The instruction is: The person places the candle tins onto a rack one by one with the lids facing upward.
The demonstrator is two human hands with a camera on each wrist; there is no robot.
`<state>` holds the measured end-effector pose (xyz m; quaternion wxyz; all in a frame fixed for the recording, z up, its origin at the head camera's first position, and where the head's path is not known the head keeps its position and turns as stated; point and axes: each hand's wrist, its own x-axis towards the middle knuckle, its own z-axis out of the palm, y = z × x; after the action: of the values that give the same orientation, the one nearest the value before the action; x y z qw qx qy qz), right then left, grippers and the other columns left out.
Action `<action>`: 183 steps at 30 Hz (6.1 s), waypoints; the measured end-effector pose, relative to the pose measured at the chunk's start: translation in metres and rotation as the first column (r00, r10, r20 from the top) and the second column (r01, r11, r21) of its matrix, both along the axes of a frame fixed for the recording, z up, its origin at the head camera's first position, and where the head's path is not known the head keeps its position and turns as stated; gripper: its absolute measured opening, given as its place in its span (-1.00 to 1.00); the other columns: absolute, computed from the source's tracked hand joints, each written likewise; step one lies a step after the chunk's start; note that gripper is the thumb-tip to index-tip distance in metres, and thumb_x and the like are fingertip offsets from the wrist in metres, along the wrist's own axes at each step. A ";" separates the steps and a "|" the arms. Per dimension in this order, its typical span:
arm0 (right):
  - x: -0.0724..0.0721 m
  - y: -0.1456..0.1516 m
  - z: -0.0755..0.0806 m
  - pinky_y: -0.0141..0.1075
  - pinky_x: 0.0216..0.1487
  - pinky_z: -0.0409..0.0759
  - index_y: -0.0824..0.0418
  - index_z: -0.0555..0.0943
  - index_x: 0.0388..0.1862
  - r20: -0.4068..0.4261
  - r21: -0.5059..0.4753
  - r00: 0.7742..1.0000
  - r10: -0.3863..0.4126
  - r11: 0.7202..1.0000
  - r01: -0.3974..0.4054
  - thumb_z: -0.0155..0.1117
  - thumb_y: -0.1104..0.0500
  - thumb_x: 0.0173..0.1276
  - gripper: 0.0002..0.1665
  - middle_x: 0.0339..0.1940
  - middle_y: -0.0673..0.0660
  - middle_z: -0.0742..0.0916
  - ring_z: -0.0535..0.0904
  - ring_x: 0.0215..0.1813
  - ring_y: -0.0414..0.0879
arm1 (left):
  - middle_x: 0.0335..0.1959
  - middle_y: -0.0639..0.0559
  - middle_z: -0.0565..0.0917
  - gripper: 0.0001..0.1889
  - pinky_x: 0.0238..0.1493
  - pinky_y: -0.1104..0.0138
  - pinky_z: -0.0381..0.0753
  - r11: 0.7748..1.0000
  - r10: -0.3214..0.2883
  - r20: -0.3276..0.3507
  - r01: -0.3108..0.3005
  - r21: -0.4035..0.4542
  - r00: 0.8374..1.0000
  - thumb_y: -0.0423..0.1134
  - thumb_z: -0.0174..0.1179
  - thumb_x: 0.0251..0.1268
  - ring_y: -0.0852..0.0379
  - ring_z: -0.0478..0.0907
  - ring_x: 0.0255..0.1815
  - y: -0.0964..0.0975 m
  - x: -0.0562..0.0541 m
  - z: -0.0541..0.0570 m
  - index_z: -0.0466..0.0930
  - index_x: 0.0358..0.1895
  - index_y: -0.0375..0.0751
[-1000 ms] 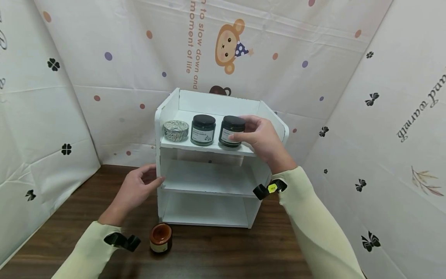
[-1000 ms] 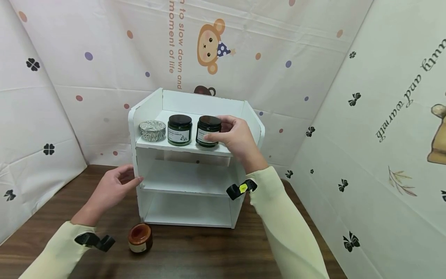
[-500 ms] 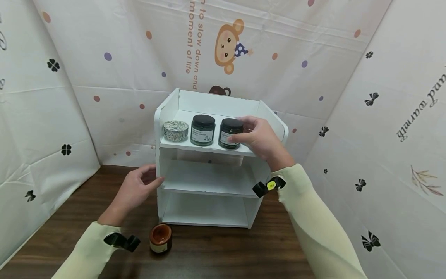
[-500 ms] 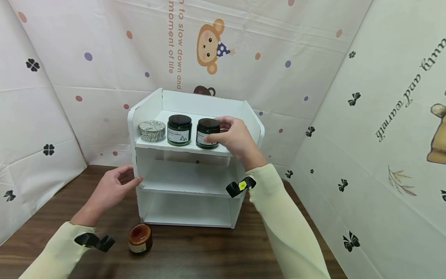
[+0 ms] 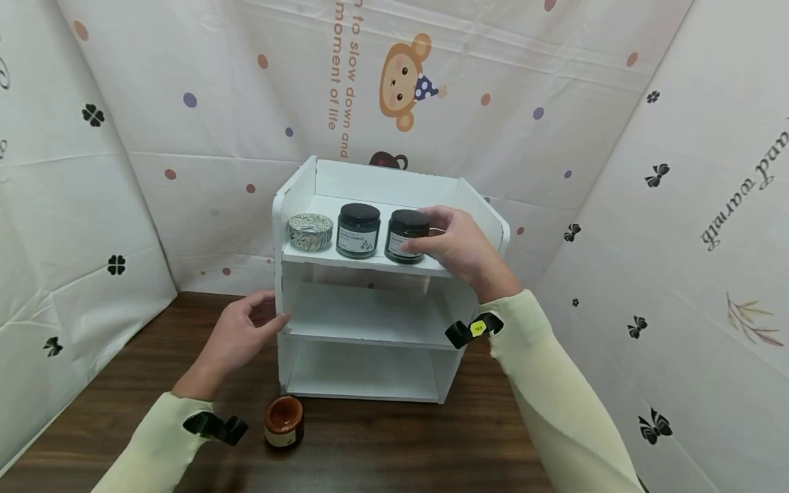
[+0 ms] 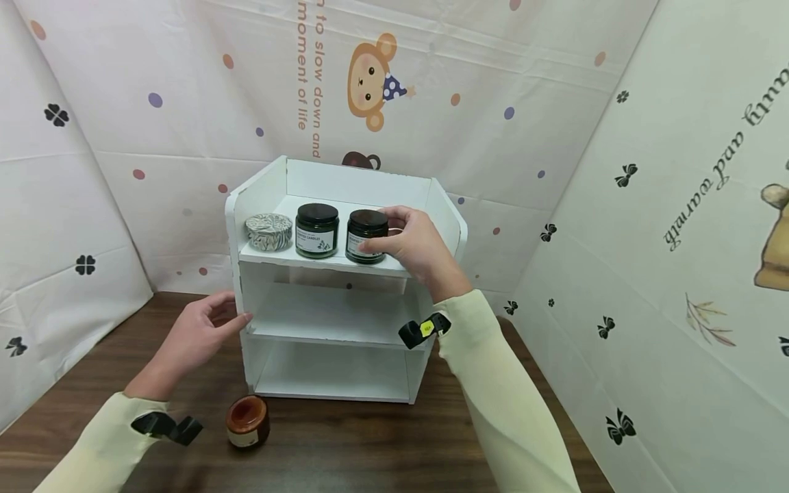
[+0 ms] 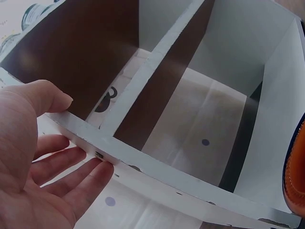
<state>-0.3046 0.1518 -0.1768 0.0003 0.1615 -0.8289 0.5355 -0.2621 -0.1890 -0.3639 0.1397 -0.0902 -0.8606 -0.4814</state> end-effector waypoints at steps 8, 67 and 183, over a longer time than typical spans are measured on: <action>0.004 -0.001 -0.002 -0.02 0.40 0.46 0.07 0.52 0.39 -0.031 0.016 0.999 -0.025 1.000 0.026 0.63 0.20 0.11 -0.17 0.26 0.04 0.69 0.58 0.27 0.01 | 0.22 -0.27 0.66 -0.43 0.17 -0.09 0.69 1.000 -0.004 0.000 0.004 0.007 1.000 0.01 0.28 0.45 -0.22 0.65 0.20 -0.001 -0.001 -0.002 0.49 0.38 -0.23; 0.092 -0.057 -0.257 -0.23 0.23 0.68 0.59 0.58 0.00 -0.522 -0.488 0.849 0.082 0.788 -0.376 0.40 0.59 0.15 -0.60 0.02 0.49 0.71 0.71 0.16 -0.02 | 0.17 -0.29 0.68 -0.44 0.15 -0.06 0.69 1.000 0.014 -0.031 -0.014 -0.006 0.999 -0.01 0.31 0.42 -0.20 0.67 0.15 0.002 0.001 0.001 0.52 0.34 -0.25; 0.099 -0.127 -0.297 -0.48 0.09 0.61 0.15 0.67 0.17 0.154 -0.361 0.970 0.189 0.924 -0.123 0.68 0.36 -0.10 -0.25 0.00 -0.13 0.77 0.68 0.04 -0.28 | 0.15 -0.29 0.70 -0.49 0.10 -0.10 0.72 0.999 0.032 -0.020 -0.032 -0.015 0.999 -0.08 0.34 0.40 -0.22 0.69 0.10 0.002 0.002 0.000 0.54 0.32 -0.21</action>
<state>-0.2060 0.0244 -0.4740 -0.0913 0.1739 -0.7015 0.6851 -0.2598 -0.1873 -0.3635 0.1550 -0.0823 -0.8642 -0.4716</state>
